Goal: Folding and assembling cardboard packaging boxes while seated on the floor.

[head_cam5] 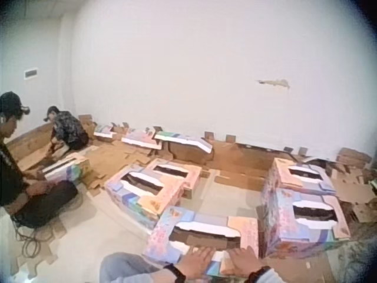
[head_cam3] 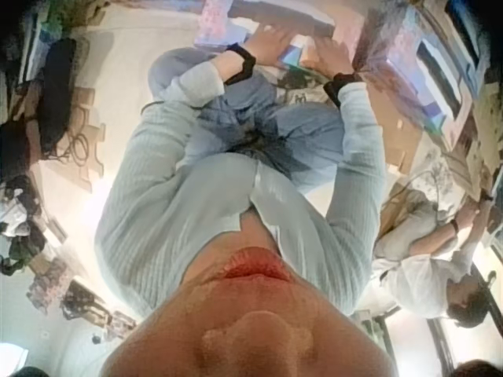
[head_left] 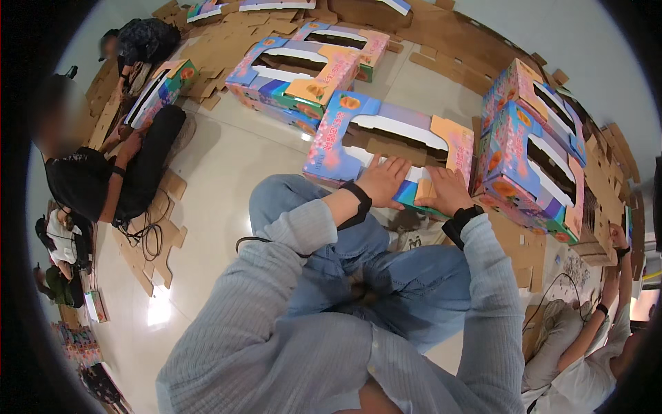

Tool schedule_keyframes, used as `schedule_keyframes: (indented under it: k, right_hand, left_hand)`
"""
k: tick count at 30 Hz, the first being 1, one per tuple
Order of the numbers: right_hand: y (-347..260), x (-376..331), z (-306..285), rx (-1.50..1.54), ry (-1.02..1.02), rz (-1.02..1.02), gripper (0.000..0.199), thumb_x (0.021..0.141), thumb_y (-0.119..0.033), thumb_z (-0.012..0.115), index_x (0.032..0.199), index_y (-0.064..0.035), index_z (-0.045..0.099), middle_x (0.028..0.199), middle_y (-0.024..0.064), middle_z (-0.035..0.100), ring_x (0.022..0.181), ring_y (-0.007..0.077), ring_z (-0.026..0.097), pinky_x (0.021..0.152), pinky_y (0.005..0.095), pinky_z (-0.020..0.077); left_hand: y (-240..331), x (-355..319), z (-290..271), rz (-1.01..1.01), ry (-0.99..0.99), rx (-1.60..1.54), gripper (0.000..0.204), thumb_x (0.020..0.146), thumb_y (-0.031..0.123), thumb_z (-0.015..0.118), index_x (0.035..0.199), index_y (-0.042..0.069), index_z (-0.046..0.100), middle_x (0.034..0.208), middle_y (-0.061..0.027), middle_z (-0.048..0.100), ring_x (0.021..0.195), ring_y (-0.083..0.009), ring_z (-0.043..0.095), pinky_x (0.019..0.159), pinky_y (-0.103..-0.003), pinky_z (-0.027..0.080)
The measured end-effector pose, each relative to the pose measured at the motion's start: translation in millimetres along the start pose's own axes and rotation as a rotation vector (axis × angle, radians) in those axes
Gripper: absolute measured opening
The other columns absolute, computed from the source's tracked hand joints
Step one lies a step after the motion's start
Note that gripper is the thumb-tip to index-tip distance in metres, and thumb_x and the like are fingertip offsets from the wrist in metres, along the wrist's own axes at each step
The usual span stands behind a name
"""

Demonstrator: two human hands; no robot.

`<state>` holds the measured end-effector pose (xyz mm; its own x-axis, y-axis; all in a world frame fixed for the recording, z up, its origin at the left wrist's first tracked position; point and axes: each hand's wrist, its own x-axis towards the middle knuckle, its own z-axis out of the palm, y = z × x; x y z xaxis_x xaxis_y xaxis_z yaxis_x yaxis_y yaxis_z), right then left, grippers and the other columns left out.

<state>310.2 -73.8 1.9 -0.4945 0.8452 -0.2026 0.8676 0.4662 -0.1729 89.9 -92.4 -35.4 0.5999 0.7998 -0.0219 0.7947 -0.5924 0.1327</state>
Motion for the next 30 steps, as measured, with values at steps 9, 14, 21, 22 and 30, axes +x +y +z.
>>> schedule_keyframes:
  k: [9, 14, 21, 22, 30]
  right_hand:
    - [-15.2, -13.7, 8.7, -0.041, 0.007, 0.06, 0.121, 0.06, -0.07, 0.074, 0.148, -0.0035, 0.024, 0.142, 0.0174, 0.039, 0.137, 0.0348, 0.032, 0.112, 0.0605, 0.0141]
    - [-22.0, -13.4, 11.0, -0.143, 0.006, 0.075, 0.121, 0.059, -0.069, 0.075, 0.147, -0.0025, 0.024, 0.143, 0.0155, 0.038, 0.136, 0.0329, 0.032, 0.112, 0.0608, 0.0153]
    - [-24.7, -13.4, 10.2, -0.232, 0.067, 0.061, 0.116, 0.058, -0.065, 0.079, 0.143, -0.0014, 0.032, 0.132, 0.0134, 0.046, 0.127, 0.0288, 0.042, 0.108, 0.0608, 0.0223]
    - [-24.2, -13.2, 9.7, -0.238, 0.054, 0.061, 0.114, 0.057, -0.065, 0.079, 0.141, -0.0011, 0.034, 0.129, 0.0127, 0.048, 0.124, 0.0281, 0.044, 0.107, 0.0609, 0.0234]
    - [-24.6, -13.1, 9.8, -0.23, 0.108, 0.017, 0.109, 0.057, -0.06, 0.081, 0.138, -0.0001, 0.039, 0.122, 0.0101, 0.05, 0.119, 0.027, 0.047, 0.104, 0.0667, 0.0263]
  left_hand:
    - [-31.4, -12.2, -35.3, 0.115, 0.008, 0.042, 0.113, 0.066, 0.06, 0.076, 0.148, 0.001, 0.024, 0.15, -0.0204, 0.031, 0.143, -0.0326, 0.024, 0.111, -0.061, 0.019]
    - [-83.8, -28.3, -82.1, -0.023, -0.408, 0.075, 0.12, 0.059, 0.058, 0.081, 0.149, 0.005, 0.023, 0.152, -0.018, 0.03, 0.141, -0.0309, 0.03, 0.11, -0.063, 0.021]
    - [-97.2, -24.3, -80.3, -0.076, -0.496, 0.003, 0.107, 0.053, 0.061, 0.083, 0.135, 0.005, 0.044, 0.134, -0.016, 0.053, 0.129, -0.0307, 0.048, 0.109, -0.064, 0.019]
    - [-97.3, -23.9, -78.7, -0.077, -0.477, 0.017, 0.103, 0.053, 0.061, 0.083, 0.132, 0.006, 0.047, 0.132, -0.0145, 0.054, 0.127, -0.0299, 0.05, 0.109, -0.064, 0.017]
    - [-97.1, -27.9, -75.2, -0.047, -0.404, 0.069, 0.096, 0.055, 0.063, 0.081, 0.129, 0.011, 0.048, 0.121, -0.0083, 0.06, 0.12, -0.0258, 0.055, 0.105, -0.066, 0.02]
